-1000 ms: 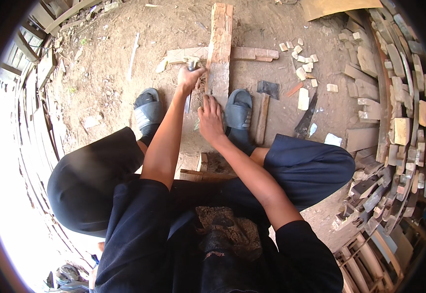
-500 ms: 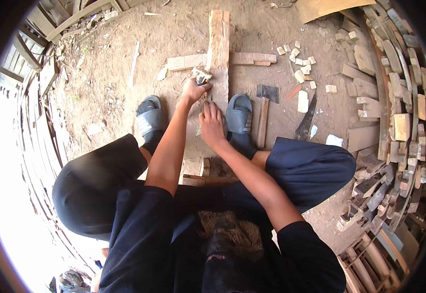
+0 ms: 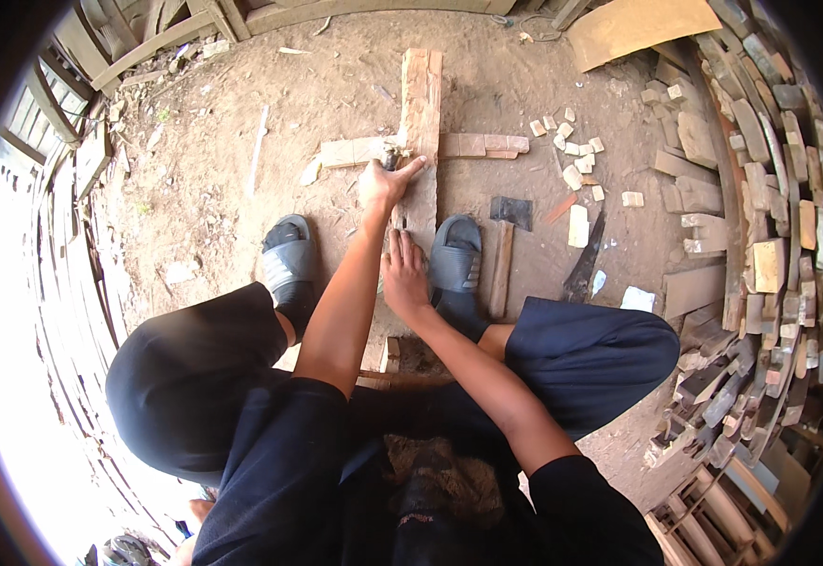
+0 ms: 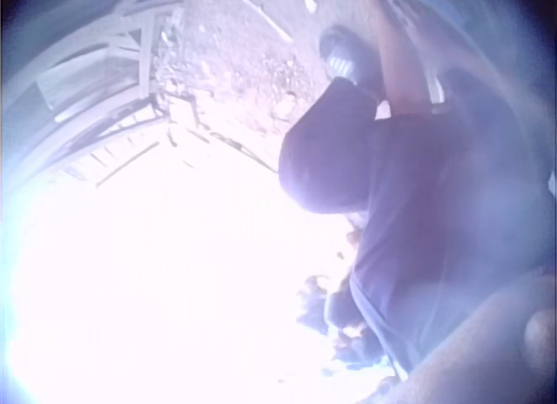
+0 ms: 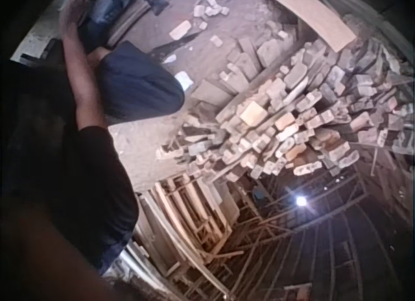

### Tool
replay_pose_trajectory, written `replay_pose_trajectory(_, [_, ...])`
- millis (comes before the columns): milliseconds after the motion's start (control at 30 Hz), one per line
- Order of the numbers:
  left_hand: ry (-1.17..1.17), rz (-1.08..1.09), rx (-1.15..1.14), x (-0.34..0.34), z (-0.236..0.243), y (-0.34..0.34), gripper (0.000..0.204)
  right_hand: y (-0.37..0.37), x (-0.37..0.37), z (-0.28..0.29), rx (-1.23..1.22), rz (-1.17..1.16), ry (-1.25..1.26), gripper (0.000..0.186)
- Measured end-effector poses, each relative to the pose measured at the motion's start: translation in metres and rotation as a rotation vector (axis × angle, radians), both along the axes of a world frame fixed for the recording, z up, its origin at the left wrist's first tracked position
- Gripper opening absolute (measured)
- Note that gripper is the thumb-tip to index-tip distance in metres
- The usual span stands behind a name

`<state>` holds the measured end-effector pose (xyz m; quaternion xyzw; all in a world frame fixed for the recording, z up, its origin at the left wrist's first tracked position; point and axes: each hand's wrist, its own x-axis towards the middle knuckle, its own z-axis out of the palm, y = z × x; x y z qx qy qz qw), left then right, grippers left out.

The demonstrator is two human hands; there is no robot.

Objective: The person sits on the ground and uses a chisel and mallet to carve a piece of wood. They repeatedly strike the chisel to remove wood chips and occasionally adjust the wood's position.

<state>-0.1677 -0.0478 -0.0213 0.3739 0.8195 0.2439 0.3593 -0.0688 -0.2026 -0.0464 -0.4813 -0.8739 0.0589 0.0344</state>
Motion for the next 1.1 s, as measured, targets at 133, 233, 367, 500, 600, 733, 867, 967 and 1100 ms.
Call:
replay_pose_trajectory(133, [-0.023, 0.024, -0.001, 0.014, 0.001, 0.013, 0.088, -0.001, 0.001, -0.003, 0.037, -0.016, 0.068, 0.028])
replay_pose_trajectory(233, [-0.044, 0.026, 0.027, 0.014, -0.005, 0.012, 0.084, -0.001, 0.002, -0.002, 0.038, 0.001, 0.027, 0.028])
replay_pose_trajectory(367, [-0.151, 0.038, 0.120, 0.005, -0.014, 0.011, 0.079, -0.001, -0.002, 0.004, 0.027, 0.017, -0.024, 0.027])
replay_pose_trajectory(500, [-0.149, -0.011, 0.068, 0.008, -0.002, 0.013, 0.077, 0.002, 0.003, 0.009, 0.051, 0.011, -0.026, 0.027])
replay_pose_trajectory(600, [-0.080, 0.042, 0.070, 0.011, 0.000, 0.012, 0.070, 0.003, 0.005, 0.011, 0.062, 0.025, -0.044, 0.028])
replay_pose_trajectory(733, [-0.168, 0.062, 0.170, 0.009, -0.005, 0.007, 0.069, 0.003, 0.006, 0.010, 0.057, 0.041, -0.052, 0.029])
replay_pose_trajectory(867, [-0.050, -0.019, 0.002, 0.016, -0.001, 0.008, 0.090, 0.001, 0.008, 0.008, 0.065, 0.035, -0.097, 0.032])
replay_pose_trajectory(967, [-0.078, -0.017, 0.006, 0.002, -0.020, 0.010, 0.097, 0.001, 0.000, 0.012, 0.059, 0.052, -0.098, 0.034])
replay_pose_trajectory(1100, [-0.213, 0.009, 0.092, 0.007, -0.024, 0.008, 0.097, 0.002, 0.004, 0.010, 0.004, 0.050, -0.005, 0.030])
